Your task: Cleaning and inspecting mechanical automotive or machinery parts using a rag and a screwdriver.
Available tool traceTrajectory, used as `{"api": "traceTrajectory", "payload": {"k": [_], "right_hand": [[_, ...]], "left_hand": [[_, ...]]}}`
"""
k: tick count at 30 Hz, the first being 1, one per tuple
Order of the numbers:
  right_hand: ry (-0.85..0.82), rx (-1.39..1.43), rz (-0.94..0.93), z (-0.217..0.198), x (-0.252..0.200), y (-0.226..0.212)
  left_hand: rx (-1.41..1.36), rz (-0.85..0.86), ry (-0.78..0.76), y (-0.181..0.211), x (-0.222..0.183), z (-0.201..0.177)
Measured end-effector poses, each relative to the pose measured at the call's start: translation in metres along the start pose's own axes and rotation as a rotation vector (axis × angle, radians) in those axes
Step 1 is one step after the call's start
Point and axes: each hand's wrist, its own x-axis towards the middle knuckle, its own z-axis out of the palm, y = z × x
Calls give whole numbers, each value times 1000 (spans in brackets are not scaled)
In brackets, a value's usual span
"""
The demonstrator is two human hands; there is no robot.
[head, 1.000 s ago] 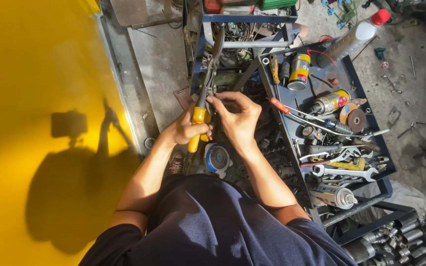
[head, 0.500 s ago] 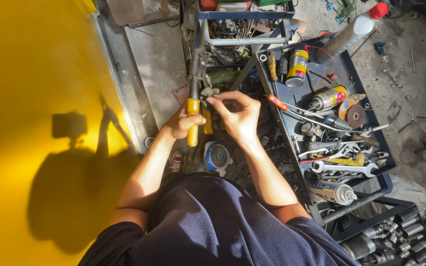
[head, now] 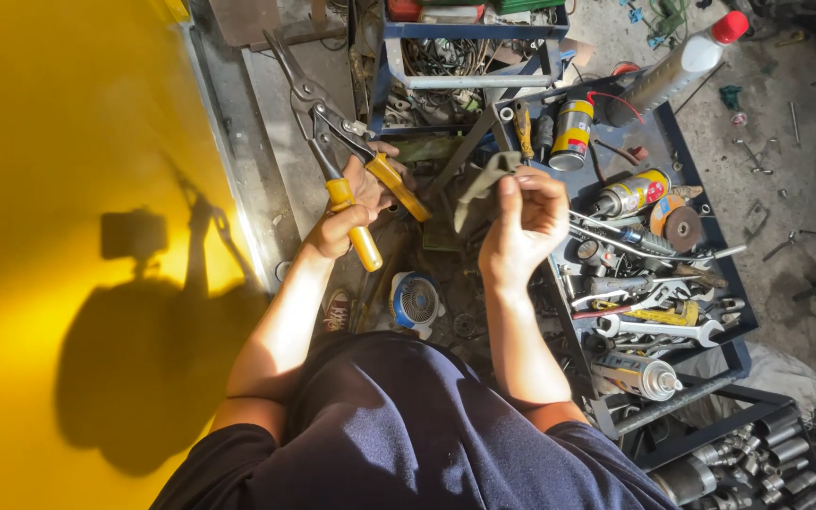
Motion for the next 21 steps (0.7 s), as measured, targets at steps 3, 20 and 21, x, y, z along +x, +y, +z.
{"api": "traceTrajectory", "payload": {"k": [3, 20, 21], "right_hand": [[32, 83, 37, -6, 6, -2], [-338, -261, 733, -8, 10, 22], [-274, -223, 728, -13, 15, 21]], "left_hand": [[-31, 5, -13, 3, 0, 3], [235, 54, -74, -35, 17, 10], [321, 35, -94, -47, 16, 8]]}}
